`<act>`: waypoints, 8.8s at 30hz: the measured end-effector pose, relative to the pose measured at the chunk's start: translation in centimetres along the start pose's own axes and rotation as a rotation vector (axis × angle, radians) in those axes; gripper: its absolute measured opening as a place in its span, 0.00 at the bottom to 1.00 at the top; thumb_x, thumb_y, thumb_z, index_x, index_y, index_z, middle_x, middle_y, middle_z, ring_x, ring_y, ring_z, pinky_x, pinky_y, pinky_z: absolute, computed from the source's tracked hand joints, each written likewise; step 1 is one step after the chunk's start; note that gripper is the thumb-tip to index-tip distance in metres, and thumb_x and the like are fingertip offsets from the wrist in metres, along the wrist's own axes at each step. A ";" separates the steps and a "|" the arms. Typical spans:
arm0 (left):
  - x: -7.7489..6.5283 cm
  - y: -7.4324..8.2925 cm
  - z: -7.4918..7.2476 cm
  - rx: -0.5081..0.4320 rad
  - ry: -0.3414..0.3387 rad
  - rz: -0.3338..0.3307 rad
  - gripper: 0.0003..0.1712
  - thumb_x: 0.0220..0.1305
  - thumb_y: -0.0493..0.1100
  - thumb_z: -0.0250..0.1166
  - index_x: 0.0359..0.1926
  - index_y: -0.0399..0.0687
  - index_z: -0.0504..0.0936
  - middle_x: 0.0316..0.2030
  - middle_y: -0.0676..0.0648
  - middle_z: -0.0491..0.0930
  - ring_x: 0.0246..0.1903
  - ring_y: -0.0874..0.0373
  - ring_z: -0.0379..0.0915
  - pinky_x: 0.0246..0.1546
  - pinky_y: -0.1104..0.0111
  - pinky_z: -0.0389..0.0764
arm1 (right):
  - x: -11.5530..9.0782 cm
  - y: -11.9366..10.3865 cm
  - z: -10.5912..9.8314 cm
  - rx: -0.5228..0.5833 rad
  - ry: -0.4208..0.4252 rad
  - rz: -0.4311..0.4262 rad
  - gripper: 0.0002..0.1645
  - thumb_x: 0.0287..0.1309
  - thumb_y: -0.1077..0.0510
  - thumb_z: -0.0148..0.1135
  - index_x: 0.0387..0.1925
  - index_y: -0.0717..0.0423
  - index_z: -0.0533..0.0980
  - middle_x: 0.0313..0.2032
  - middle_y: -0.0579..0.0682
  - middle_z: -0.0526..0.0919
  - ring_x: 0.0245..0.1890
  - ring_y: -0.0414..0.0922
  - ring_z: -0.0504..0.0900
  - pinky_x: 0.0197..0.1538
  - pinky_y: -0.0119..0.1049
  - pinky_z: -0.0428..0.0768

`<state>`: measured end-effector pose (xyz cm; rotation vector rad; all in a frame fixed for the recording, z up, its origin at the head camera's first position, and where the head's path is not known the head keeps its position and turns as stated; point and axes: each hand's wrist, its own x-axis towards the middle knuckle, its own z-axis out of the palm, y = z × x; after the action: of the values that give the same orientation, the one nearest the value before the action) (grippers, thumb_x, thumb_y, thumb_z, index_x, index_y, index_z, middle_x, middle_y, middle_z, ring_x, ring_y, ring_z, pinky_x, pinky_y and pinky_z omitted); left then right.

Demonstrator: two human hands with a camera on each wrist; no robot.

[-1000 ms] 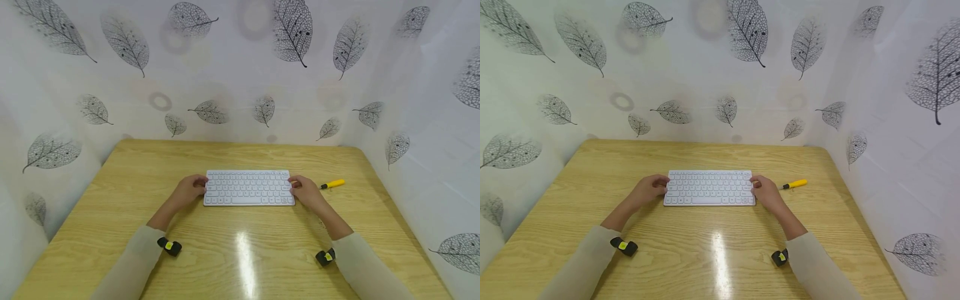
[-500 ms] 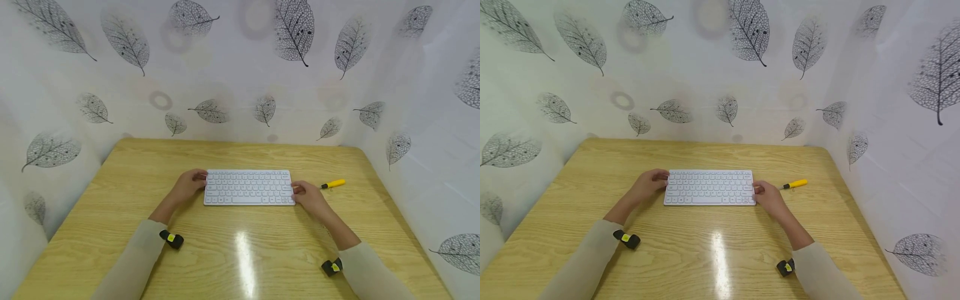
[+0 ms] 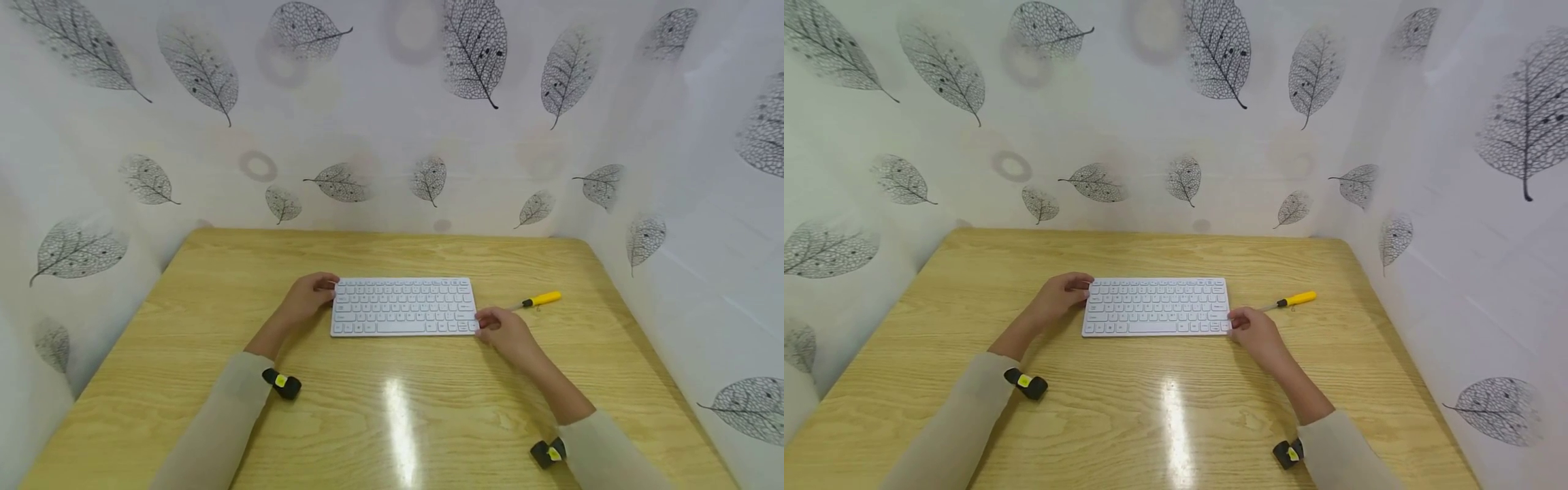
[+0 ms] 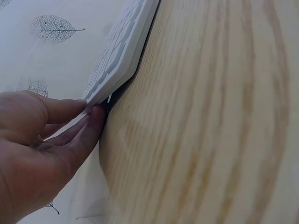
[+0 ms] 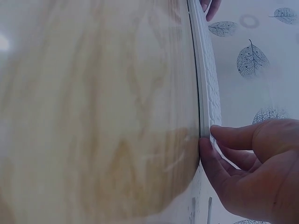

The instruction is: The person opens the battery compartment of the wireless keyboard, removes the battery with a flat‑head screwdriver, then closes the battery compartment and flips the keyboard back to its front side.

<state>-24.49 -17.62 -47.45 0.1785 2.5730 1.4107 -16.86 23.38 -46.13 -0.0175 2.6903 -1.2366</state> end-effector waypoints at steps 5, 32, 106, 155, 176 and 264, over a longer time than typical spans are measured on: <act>0.1 0.0 -0.1 -0.015 -0.015 -0.025 0.19 0.74 0.36 0.57 0.63 0.40 0.76 0.57 0.37 0.79 0.56 0.46 0.77 0.59 0.54 0.78 | -0.1 0.0 0.1 0.011 0.006 -0.015 0.21 0.61 0.65 0.65 0.56 0.65 0.77 0.46 0.59 0.82 0.44 0.49 0.81 0.43 0.33 0.79; 0.4 -0.5 0.0 -0.118 -0.016 -0.007 0.21 0.74 0.35 0.57 0.65 0.38 0.75 0.59 0.36 0.78 0.59 0.45 0.75 0.62 0.53 0.75 | 0.4 -0.1 0.4 -0.024 0.018 -0.021 0.24 0.64 0.63 0.65 0.60 0.65 0.75 0.49 0.60 0.82 0.47 0.50 0.81 0.51 0.42 0.80; -1.8 7.8 -4.7 -0.340 0.004 0.058 0.23 0.74 0.38 0.57 0.66 0.37 0.72 0.55 0.36 0.73 0.47 0.53 0.81 0.50 0.67 0.83 | 0.5 -1.5 2.0 0.051 -0.039 -0.021 0.22 0.64 0.63 0.65 0.59 0.64 0.76 0.49 0.60 0.81 0.47 0.50 0.80 0.47 0.35 0.79; -3.5 14.7 -7.1 -0.314 0.043 0.148 0.22 0.73 0.41 0.58 0.65 0.40 0.75 0.53 0.39 0.74 0.46 0.51 0.83 0.49 0.68 0.84 | 1.5 -7.3 4.0 0.196 -0.171 -0.191 0.26 0.64 0.55 0.68 0.62 0.55 0.76 0.59 0.56 0.78 0.57 0.53 0.78 0.56 0.46 0.81; -3.1 17.6 -7.0 -0.384 0.022 0.182 0.22 0.72 0.41 0.62 0.63 0.38 0.76 0.52 0.39 0.75 0.43 0.53 0.85 0.48 0.68 0.84 | 1.8 -9.6 3.9 0.277 -0.237 -0.255 0.27 0.65 0.49 0.67 0.63 0.50 0.75 0.61 0.52 0.77 0.59 0.52 0.77 0.53 0.44 0.81; 0.0 22.0 -1.6 -0.504 -0.107 0.387 0.28 0.69 0.41 0.66 0.68 0.44 0.74 0.60 0.40 0.79 0.47 0.46 0.86 0.53 0.61 0.83 | -0.1 -19.3 -3.9 0.328 -0.039 -0.522 0.25 0.70 0.49 0.61 0.66 0.46 0.73 0.63 0.43 0.72 0.59 0.43 0.73 0.63 0.49 0.74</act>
<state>-24.68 -7.10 -28.09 0.6722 2.0844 2.0657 -18.68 13.69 -29.08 -0.7287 2.4916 -1.7791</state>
